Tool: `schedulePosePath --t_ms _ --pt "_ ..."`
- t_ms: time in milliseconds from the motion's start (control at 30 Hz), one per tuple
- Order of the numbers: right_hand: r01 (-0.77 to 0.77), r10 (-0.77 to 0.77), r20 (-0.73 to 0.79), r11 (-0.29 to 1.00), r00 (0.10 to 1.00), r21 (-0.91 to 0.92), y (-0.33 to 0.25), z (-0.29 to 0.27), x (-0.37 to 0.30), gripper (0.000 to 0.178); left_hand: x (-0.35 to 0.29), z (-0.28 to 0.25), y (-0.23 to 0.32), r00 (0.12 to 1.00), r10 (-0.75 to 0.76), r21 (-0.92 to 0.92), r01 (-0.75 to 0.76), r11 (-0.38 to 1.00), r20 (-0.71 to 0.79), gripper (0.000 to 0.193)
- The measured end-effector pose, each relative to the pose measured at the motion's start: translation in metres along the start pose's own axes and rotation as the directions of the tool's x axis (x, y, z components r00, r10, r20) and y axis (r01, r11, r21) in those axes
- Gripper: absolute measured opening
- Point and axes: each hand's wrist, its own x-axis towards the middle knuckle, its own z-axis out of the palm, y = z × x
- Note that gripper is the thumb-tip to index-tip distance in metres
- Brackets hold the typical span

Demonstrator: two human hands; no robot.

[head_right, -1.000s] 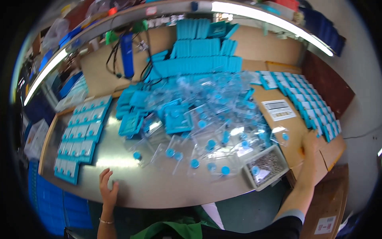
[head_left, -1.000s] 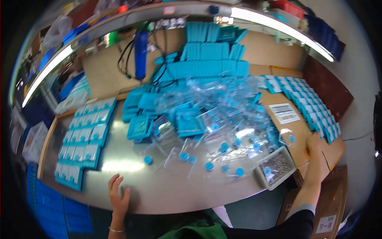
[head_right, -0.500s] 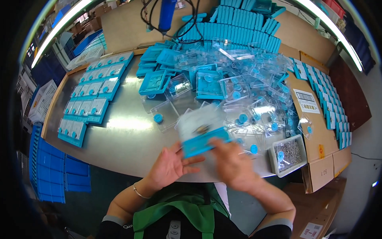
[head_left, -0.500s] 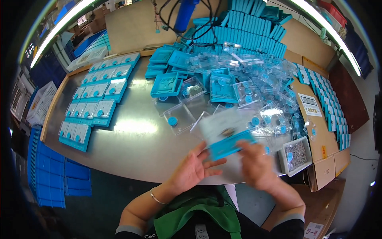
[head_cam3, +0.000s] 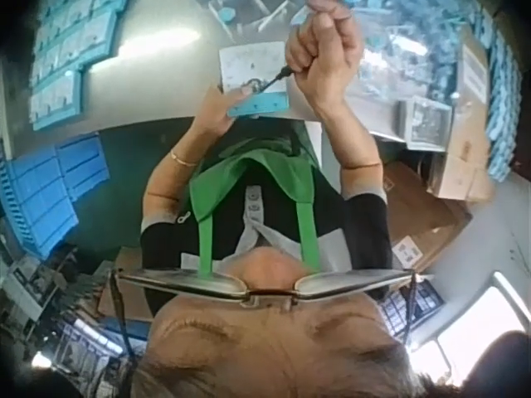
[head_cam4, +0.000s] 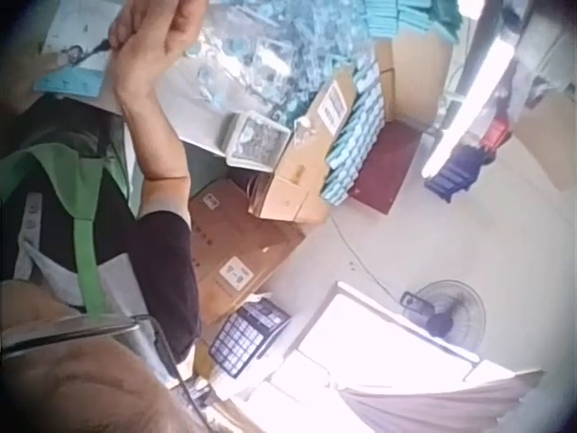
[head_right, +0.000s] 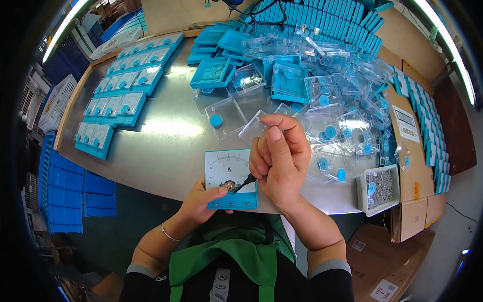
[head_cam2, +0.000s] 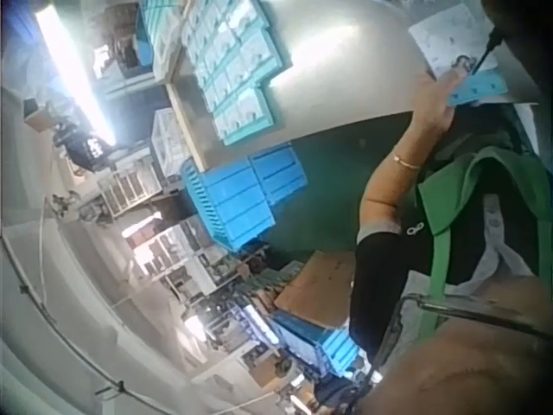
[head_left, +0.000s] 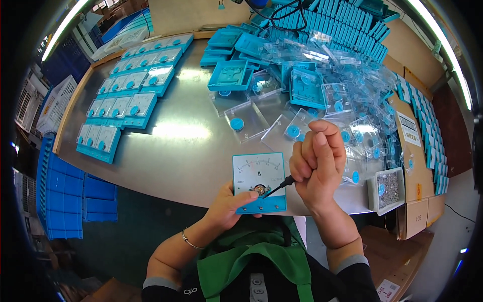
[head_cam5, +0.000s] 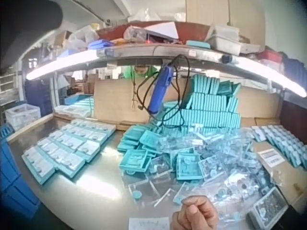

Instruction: Assembling and inspecting electrical analog meters at a production workbench.

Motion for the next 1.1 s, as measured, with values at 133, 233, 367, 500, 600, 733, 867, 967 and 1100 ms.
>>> schedulePosePath --t_ms 133,233,367,500,600,733,867,967,1100 --pt "0.082 -0.081 0.026 0.996 0.996 -0.027 0.001 -0.005 -0.007 0.018 -0.002 0.005 -0.004 1.000 -0.017 0.025 0.017 1.000 0.011 0.037" --pt "0.101 -0.102 0.044 0.995 0.994 0.011 -0.002 -0.010 -0.012 0.017 -0.002 0.007 -0.003 0.999 -0.045 0.045 0.044 0.998 0.019 0.038" --pt "0.143 -0.151 0.111 0.987 0.982 0.076 -0.014 -0.015 -0.016 0.017 -0.002 0.012 -0.007 0.996 -0.086 0.057 0.084 0.995 0.034 0.038" --pt "0.056 -0.068 0.177 0.996 0.982 0.075 -0.010 -0.026 -0.019 0.017 0.000 0.020 -0.009 0.993 -0.113 0.103 0.109 0.989 0.036 0.038" --pt "-0.074 0.036 0.263 0.988 0.964 0.138 -0.011 -0.032 -0.016 0.016 0.000 0.023 -0.008 0.990 -0.135 0.158 0.127 0.979 0.045 0.036" --pt "-0.253 0.229 0.115 0.928 0.967 0.273 -0.004 -0.046 0.000 0.015 0.002 0.020 -0.007 0.984 -0.121 0.331 0.072 0.941 0.129 0.042" --pt "-0.426 0.461 -0.013 0.829 0.887 0.362 0.005 -0.053 0.004 0.015 0.003 0.014 -0.014 0.985 -0.060 0.449 -0.019 0.893 0.161 0.041" --pt "-0.110 0.125 -0.114 0.985 0.986 0.131 -0.016 -0.037 -0.005 0.017 -0.002 0.005 -0.014 0.996 0.025 0.338 -0.051 0.940 0.083 0.034" --pt "-0.086 0.102 -0.023 0.673 0.995 -0.735 -0.027 -0.052 0.005 0.013 -0.013 -0.019 0.006 0.986 0.164 0.103 -0.159 0.982 -0.041 0.036"
